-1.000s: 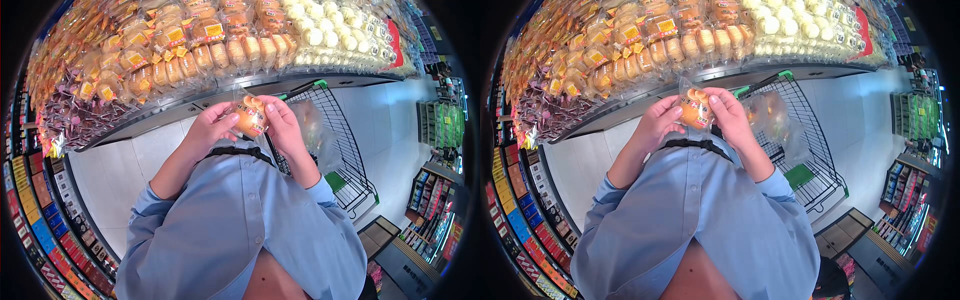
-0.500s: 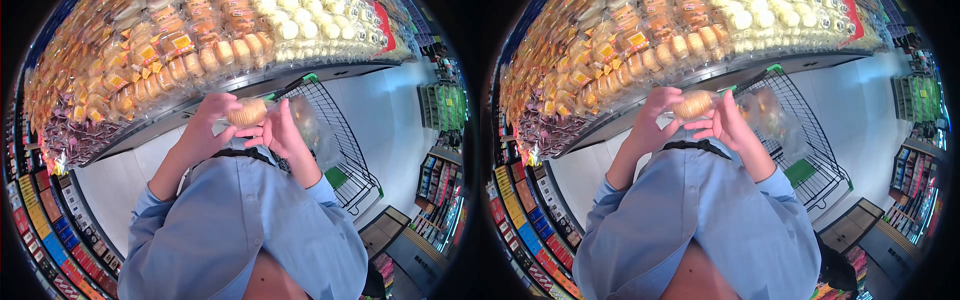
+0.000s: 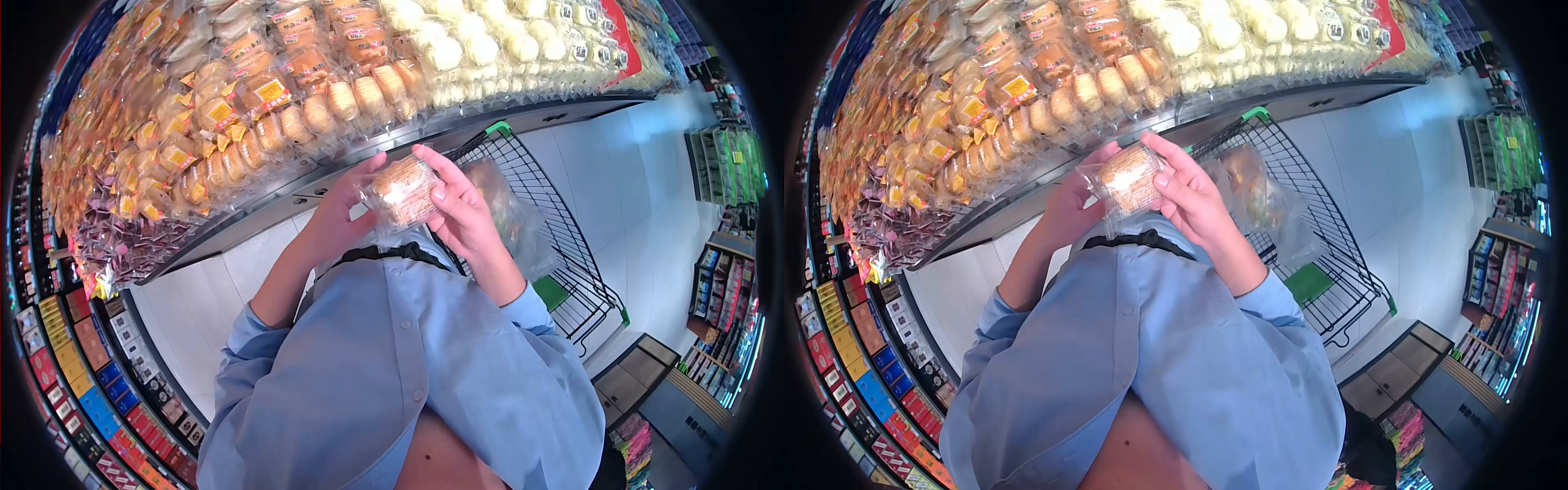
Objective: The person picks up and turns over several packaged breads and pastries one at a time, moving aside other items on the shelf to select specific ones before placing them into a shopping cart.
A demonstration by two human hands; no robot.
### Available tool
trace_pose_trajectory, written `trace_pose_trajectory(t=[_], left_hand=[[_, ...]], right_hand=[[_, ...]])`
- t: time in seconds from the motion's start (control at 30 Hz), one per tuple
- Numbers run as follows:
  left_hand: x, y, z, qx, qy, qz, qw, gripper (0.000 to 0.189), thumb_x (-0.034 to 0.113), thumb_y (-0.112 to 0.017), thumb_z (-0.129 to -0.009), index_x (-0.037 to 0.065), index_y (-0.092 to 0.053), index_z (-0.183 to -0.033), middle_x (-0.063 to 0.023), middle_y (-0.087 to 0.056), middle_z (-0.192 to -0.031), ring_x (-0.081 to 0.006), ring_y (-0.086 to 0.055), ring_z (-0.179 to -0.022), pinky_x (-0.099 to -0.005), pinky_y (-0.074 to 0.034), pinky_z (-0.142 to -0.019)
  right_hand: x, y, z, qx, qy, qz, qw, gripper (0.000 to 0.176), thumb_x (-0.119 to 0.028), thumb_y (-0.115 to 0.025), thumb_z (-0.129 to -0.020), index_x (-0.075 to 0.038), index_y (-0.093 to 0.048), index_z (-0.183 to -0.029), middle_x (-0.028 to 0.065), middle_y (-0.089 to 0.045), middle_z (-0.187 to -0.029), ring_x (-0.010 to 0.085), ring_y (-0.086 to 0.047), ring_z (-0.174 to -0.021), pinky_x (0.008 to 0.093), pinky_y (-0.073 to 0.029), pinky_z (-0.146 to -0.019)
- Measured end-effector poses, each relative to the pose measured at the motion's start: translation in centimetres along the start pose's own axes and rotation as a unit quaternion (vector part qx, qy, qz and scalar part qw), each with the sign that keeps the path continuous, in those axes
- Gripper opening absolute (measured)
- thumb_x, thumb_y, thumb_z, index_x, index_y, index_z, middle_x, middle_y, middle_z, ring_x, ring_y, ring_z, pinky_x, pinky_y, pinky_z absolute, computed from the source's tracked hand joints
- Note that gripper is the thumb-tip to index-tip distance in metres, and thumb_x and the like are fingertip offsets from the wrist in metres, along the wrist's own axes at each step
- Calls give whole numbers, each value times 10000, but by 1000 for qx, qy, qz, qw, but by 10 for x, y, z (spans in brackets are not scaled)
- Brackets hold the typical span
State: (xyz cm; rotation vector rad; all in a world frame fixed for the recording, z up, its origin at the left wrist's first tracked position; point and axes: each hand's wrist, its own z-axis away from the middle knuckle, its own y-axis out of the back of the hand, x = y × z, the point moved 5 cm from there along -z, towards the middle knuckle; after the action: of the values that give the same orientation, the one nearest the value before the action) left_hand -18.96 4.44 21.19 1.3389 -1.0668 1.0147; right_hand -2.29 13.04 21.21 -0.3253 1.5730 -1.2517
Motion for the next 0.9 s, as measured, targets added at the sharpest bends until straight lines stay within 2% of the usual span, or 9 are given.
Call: trace_pose_trajectory(t=[0.03, 0.1, 0.17, 0.37, 0.47, 0.57, 0.67, 0.77, 0.9], left_hand=[[0, -1, -4, -24, -13, -29, 999, 727, -23, -613, -868, 48, -342, -1538, -88, -371, -1588, -213, -418, -1418, -399, -344, -1165], [1, -6, -6, -38, 0, 33, 999, 707, -8, -612, -877, 34, -350, -1532, -71, -389, -1576, -185, -418, -1411, -389, -339, -1165], [3, -12, -4, -17, 47, 212, 976, 687, 19, -619, -884, 27, -365, -1522, -57, -405, -1561, -163, -410, -1406, -386, -334, -1164], [11, -9, 7, 25, 86, 335, 938, 716, 109, -679, -891, 32, -321, -1506, -89, -457, -1463, -182, -427, -1384, -383, -341, -1157], [3, -5, 8, 69, 85, 300, 948, 635, 163, -685, -912, 51, -387, -1461, -55, -518, -1416, -150, -491, -1317, -367, -392, -1105], [-8, -4, 9, 92, 72, 355, 928, 591, 121, -686, -894, 70, -388, -1402, -54, -528, -1380, -170, -517, -1287, -373, -408, -1089], [-9, -1, 8, 154, 47, 351, 922, 609, 29, -685, -892, 78, -323, -1379, -87, -517, -1295, -196, -531, -1253, -378, -483, -1012], [-16, 6, 0, 226, 46, 297, 927, 723, -51, -687, -871, 69, -247, -1431, -121, -540, -1247, -208, -585, -1186, -363, -511, -987], [-25, 20, -23, 270, -24, 219, 937, 788, -56, -716, -863, 41, -207, -1457, -150, -560, -1181, -218, -636, -1092, -342, -541, -943]], right_hand=[[1, -4, -2, 5, 1, -2, 1000, 629, -127, -601, -1008, -56, -301, -1556, 123, -564, -1376, 170, -645, -1128, 309, -571, -898], [2, -10, -5, 11, -8, -9, 1000, 585, -141, -583, -1019, -47, -333, -1539, 127, -570, -1370, 198, -637, -1160, 359, -567, -938], [2, -15, -9, 13, -28, -20, 999, 545, -160, -558, -1033, -31, -355, -1522, 131, -574, -1370, 225, -628, -1190, 405, -559, -970], [22, 2, -26, 3, -107, -85, 991, 400, -189, -506, -1056, 14, -480, -1399, 127, -621, -1303, 237, -658, -1146, 397, -576, -932], [33, 3, -31, 9, -135, -88, 987, 320, -205, -516, -1054, 10, -557, -1288, 117, -668, -1193, 203, -690, -1056, 380, -592, -880], [41, 10, -36, 9, -163, 14, 987, 294, -247, -533, -1052, 0, -598, -1198, 114, -688, -1112, 174, -713, -937, 350, -609, -782], [42, 14, -38, 92, -131, 107, 981, 328, -297, -525, -1059, -1, -591, -1183, 110, -691, -1069, 155, -714, -829, 318, -611, -701], [25, 3, -40, 161, -146, 59, 974, 353, -313, -522, -1062, 0, -578, -1216, 105, -690, -1064, 148, -709, -810, 299, -606, -657], [5, 4, -56, 108, -56, 179, 976, 366, -282, -545, -1055, -5, -536, -1294, 93, -663, -1162, 173, -705, -866, 287, -594, -723]])
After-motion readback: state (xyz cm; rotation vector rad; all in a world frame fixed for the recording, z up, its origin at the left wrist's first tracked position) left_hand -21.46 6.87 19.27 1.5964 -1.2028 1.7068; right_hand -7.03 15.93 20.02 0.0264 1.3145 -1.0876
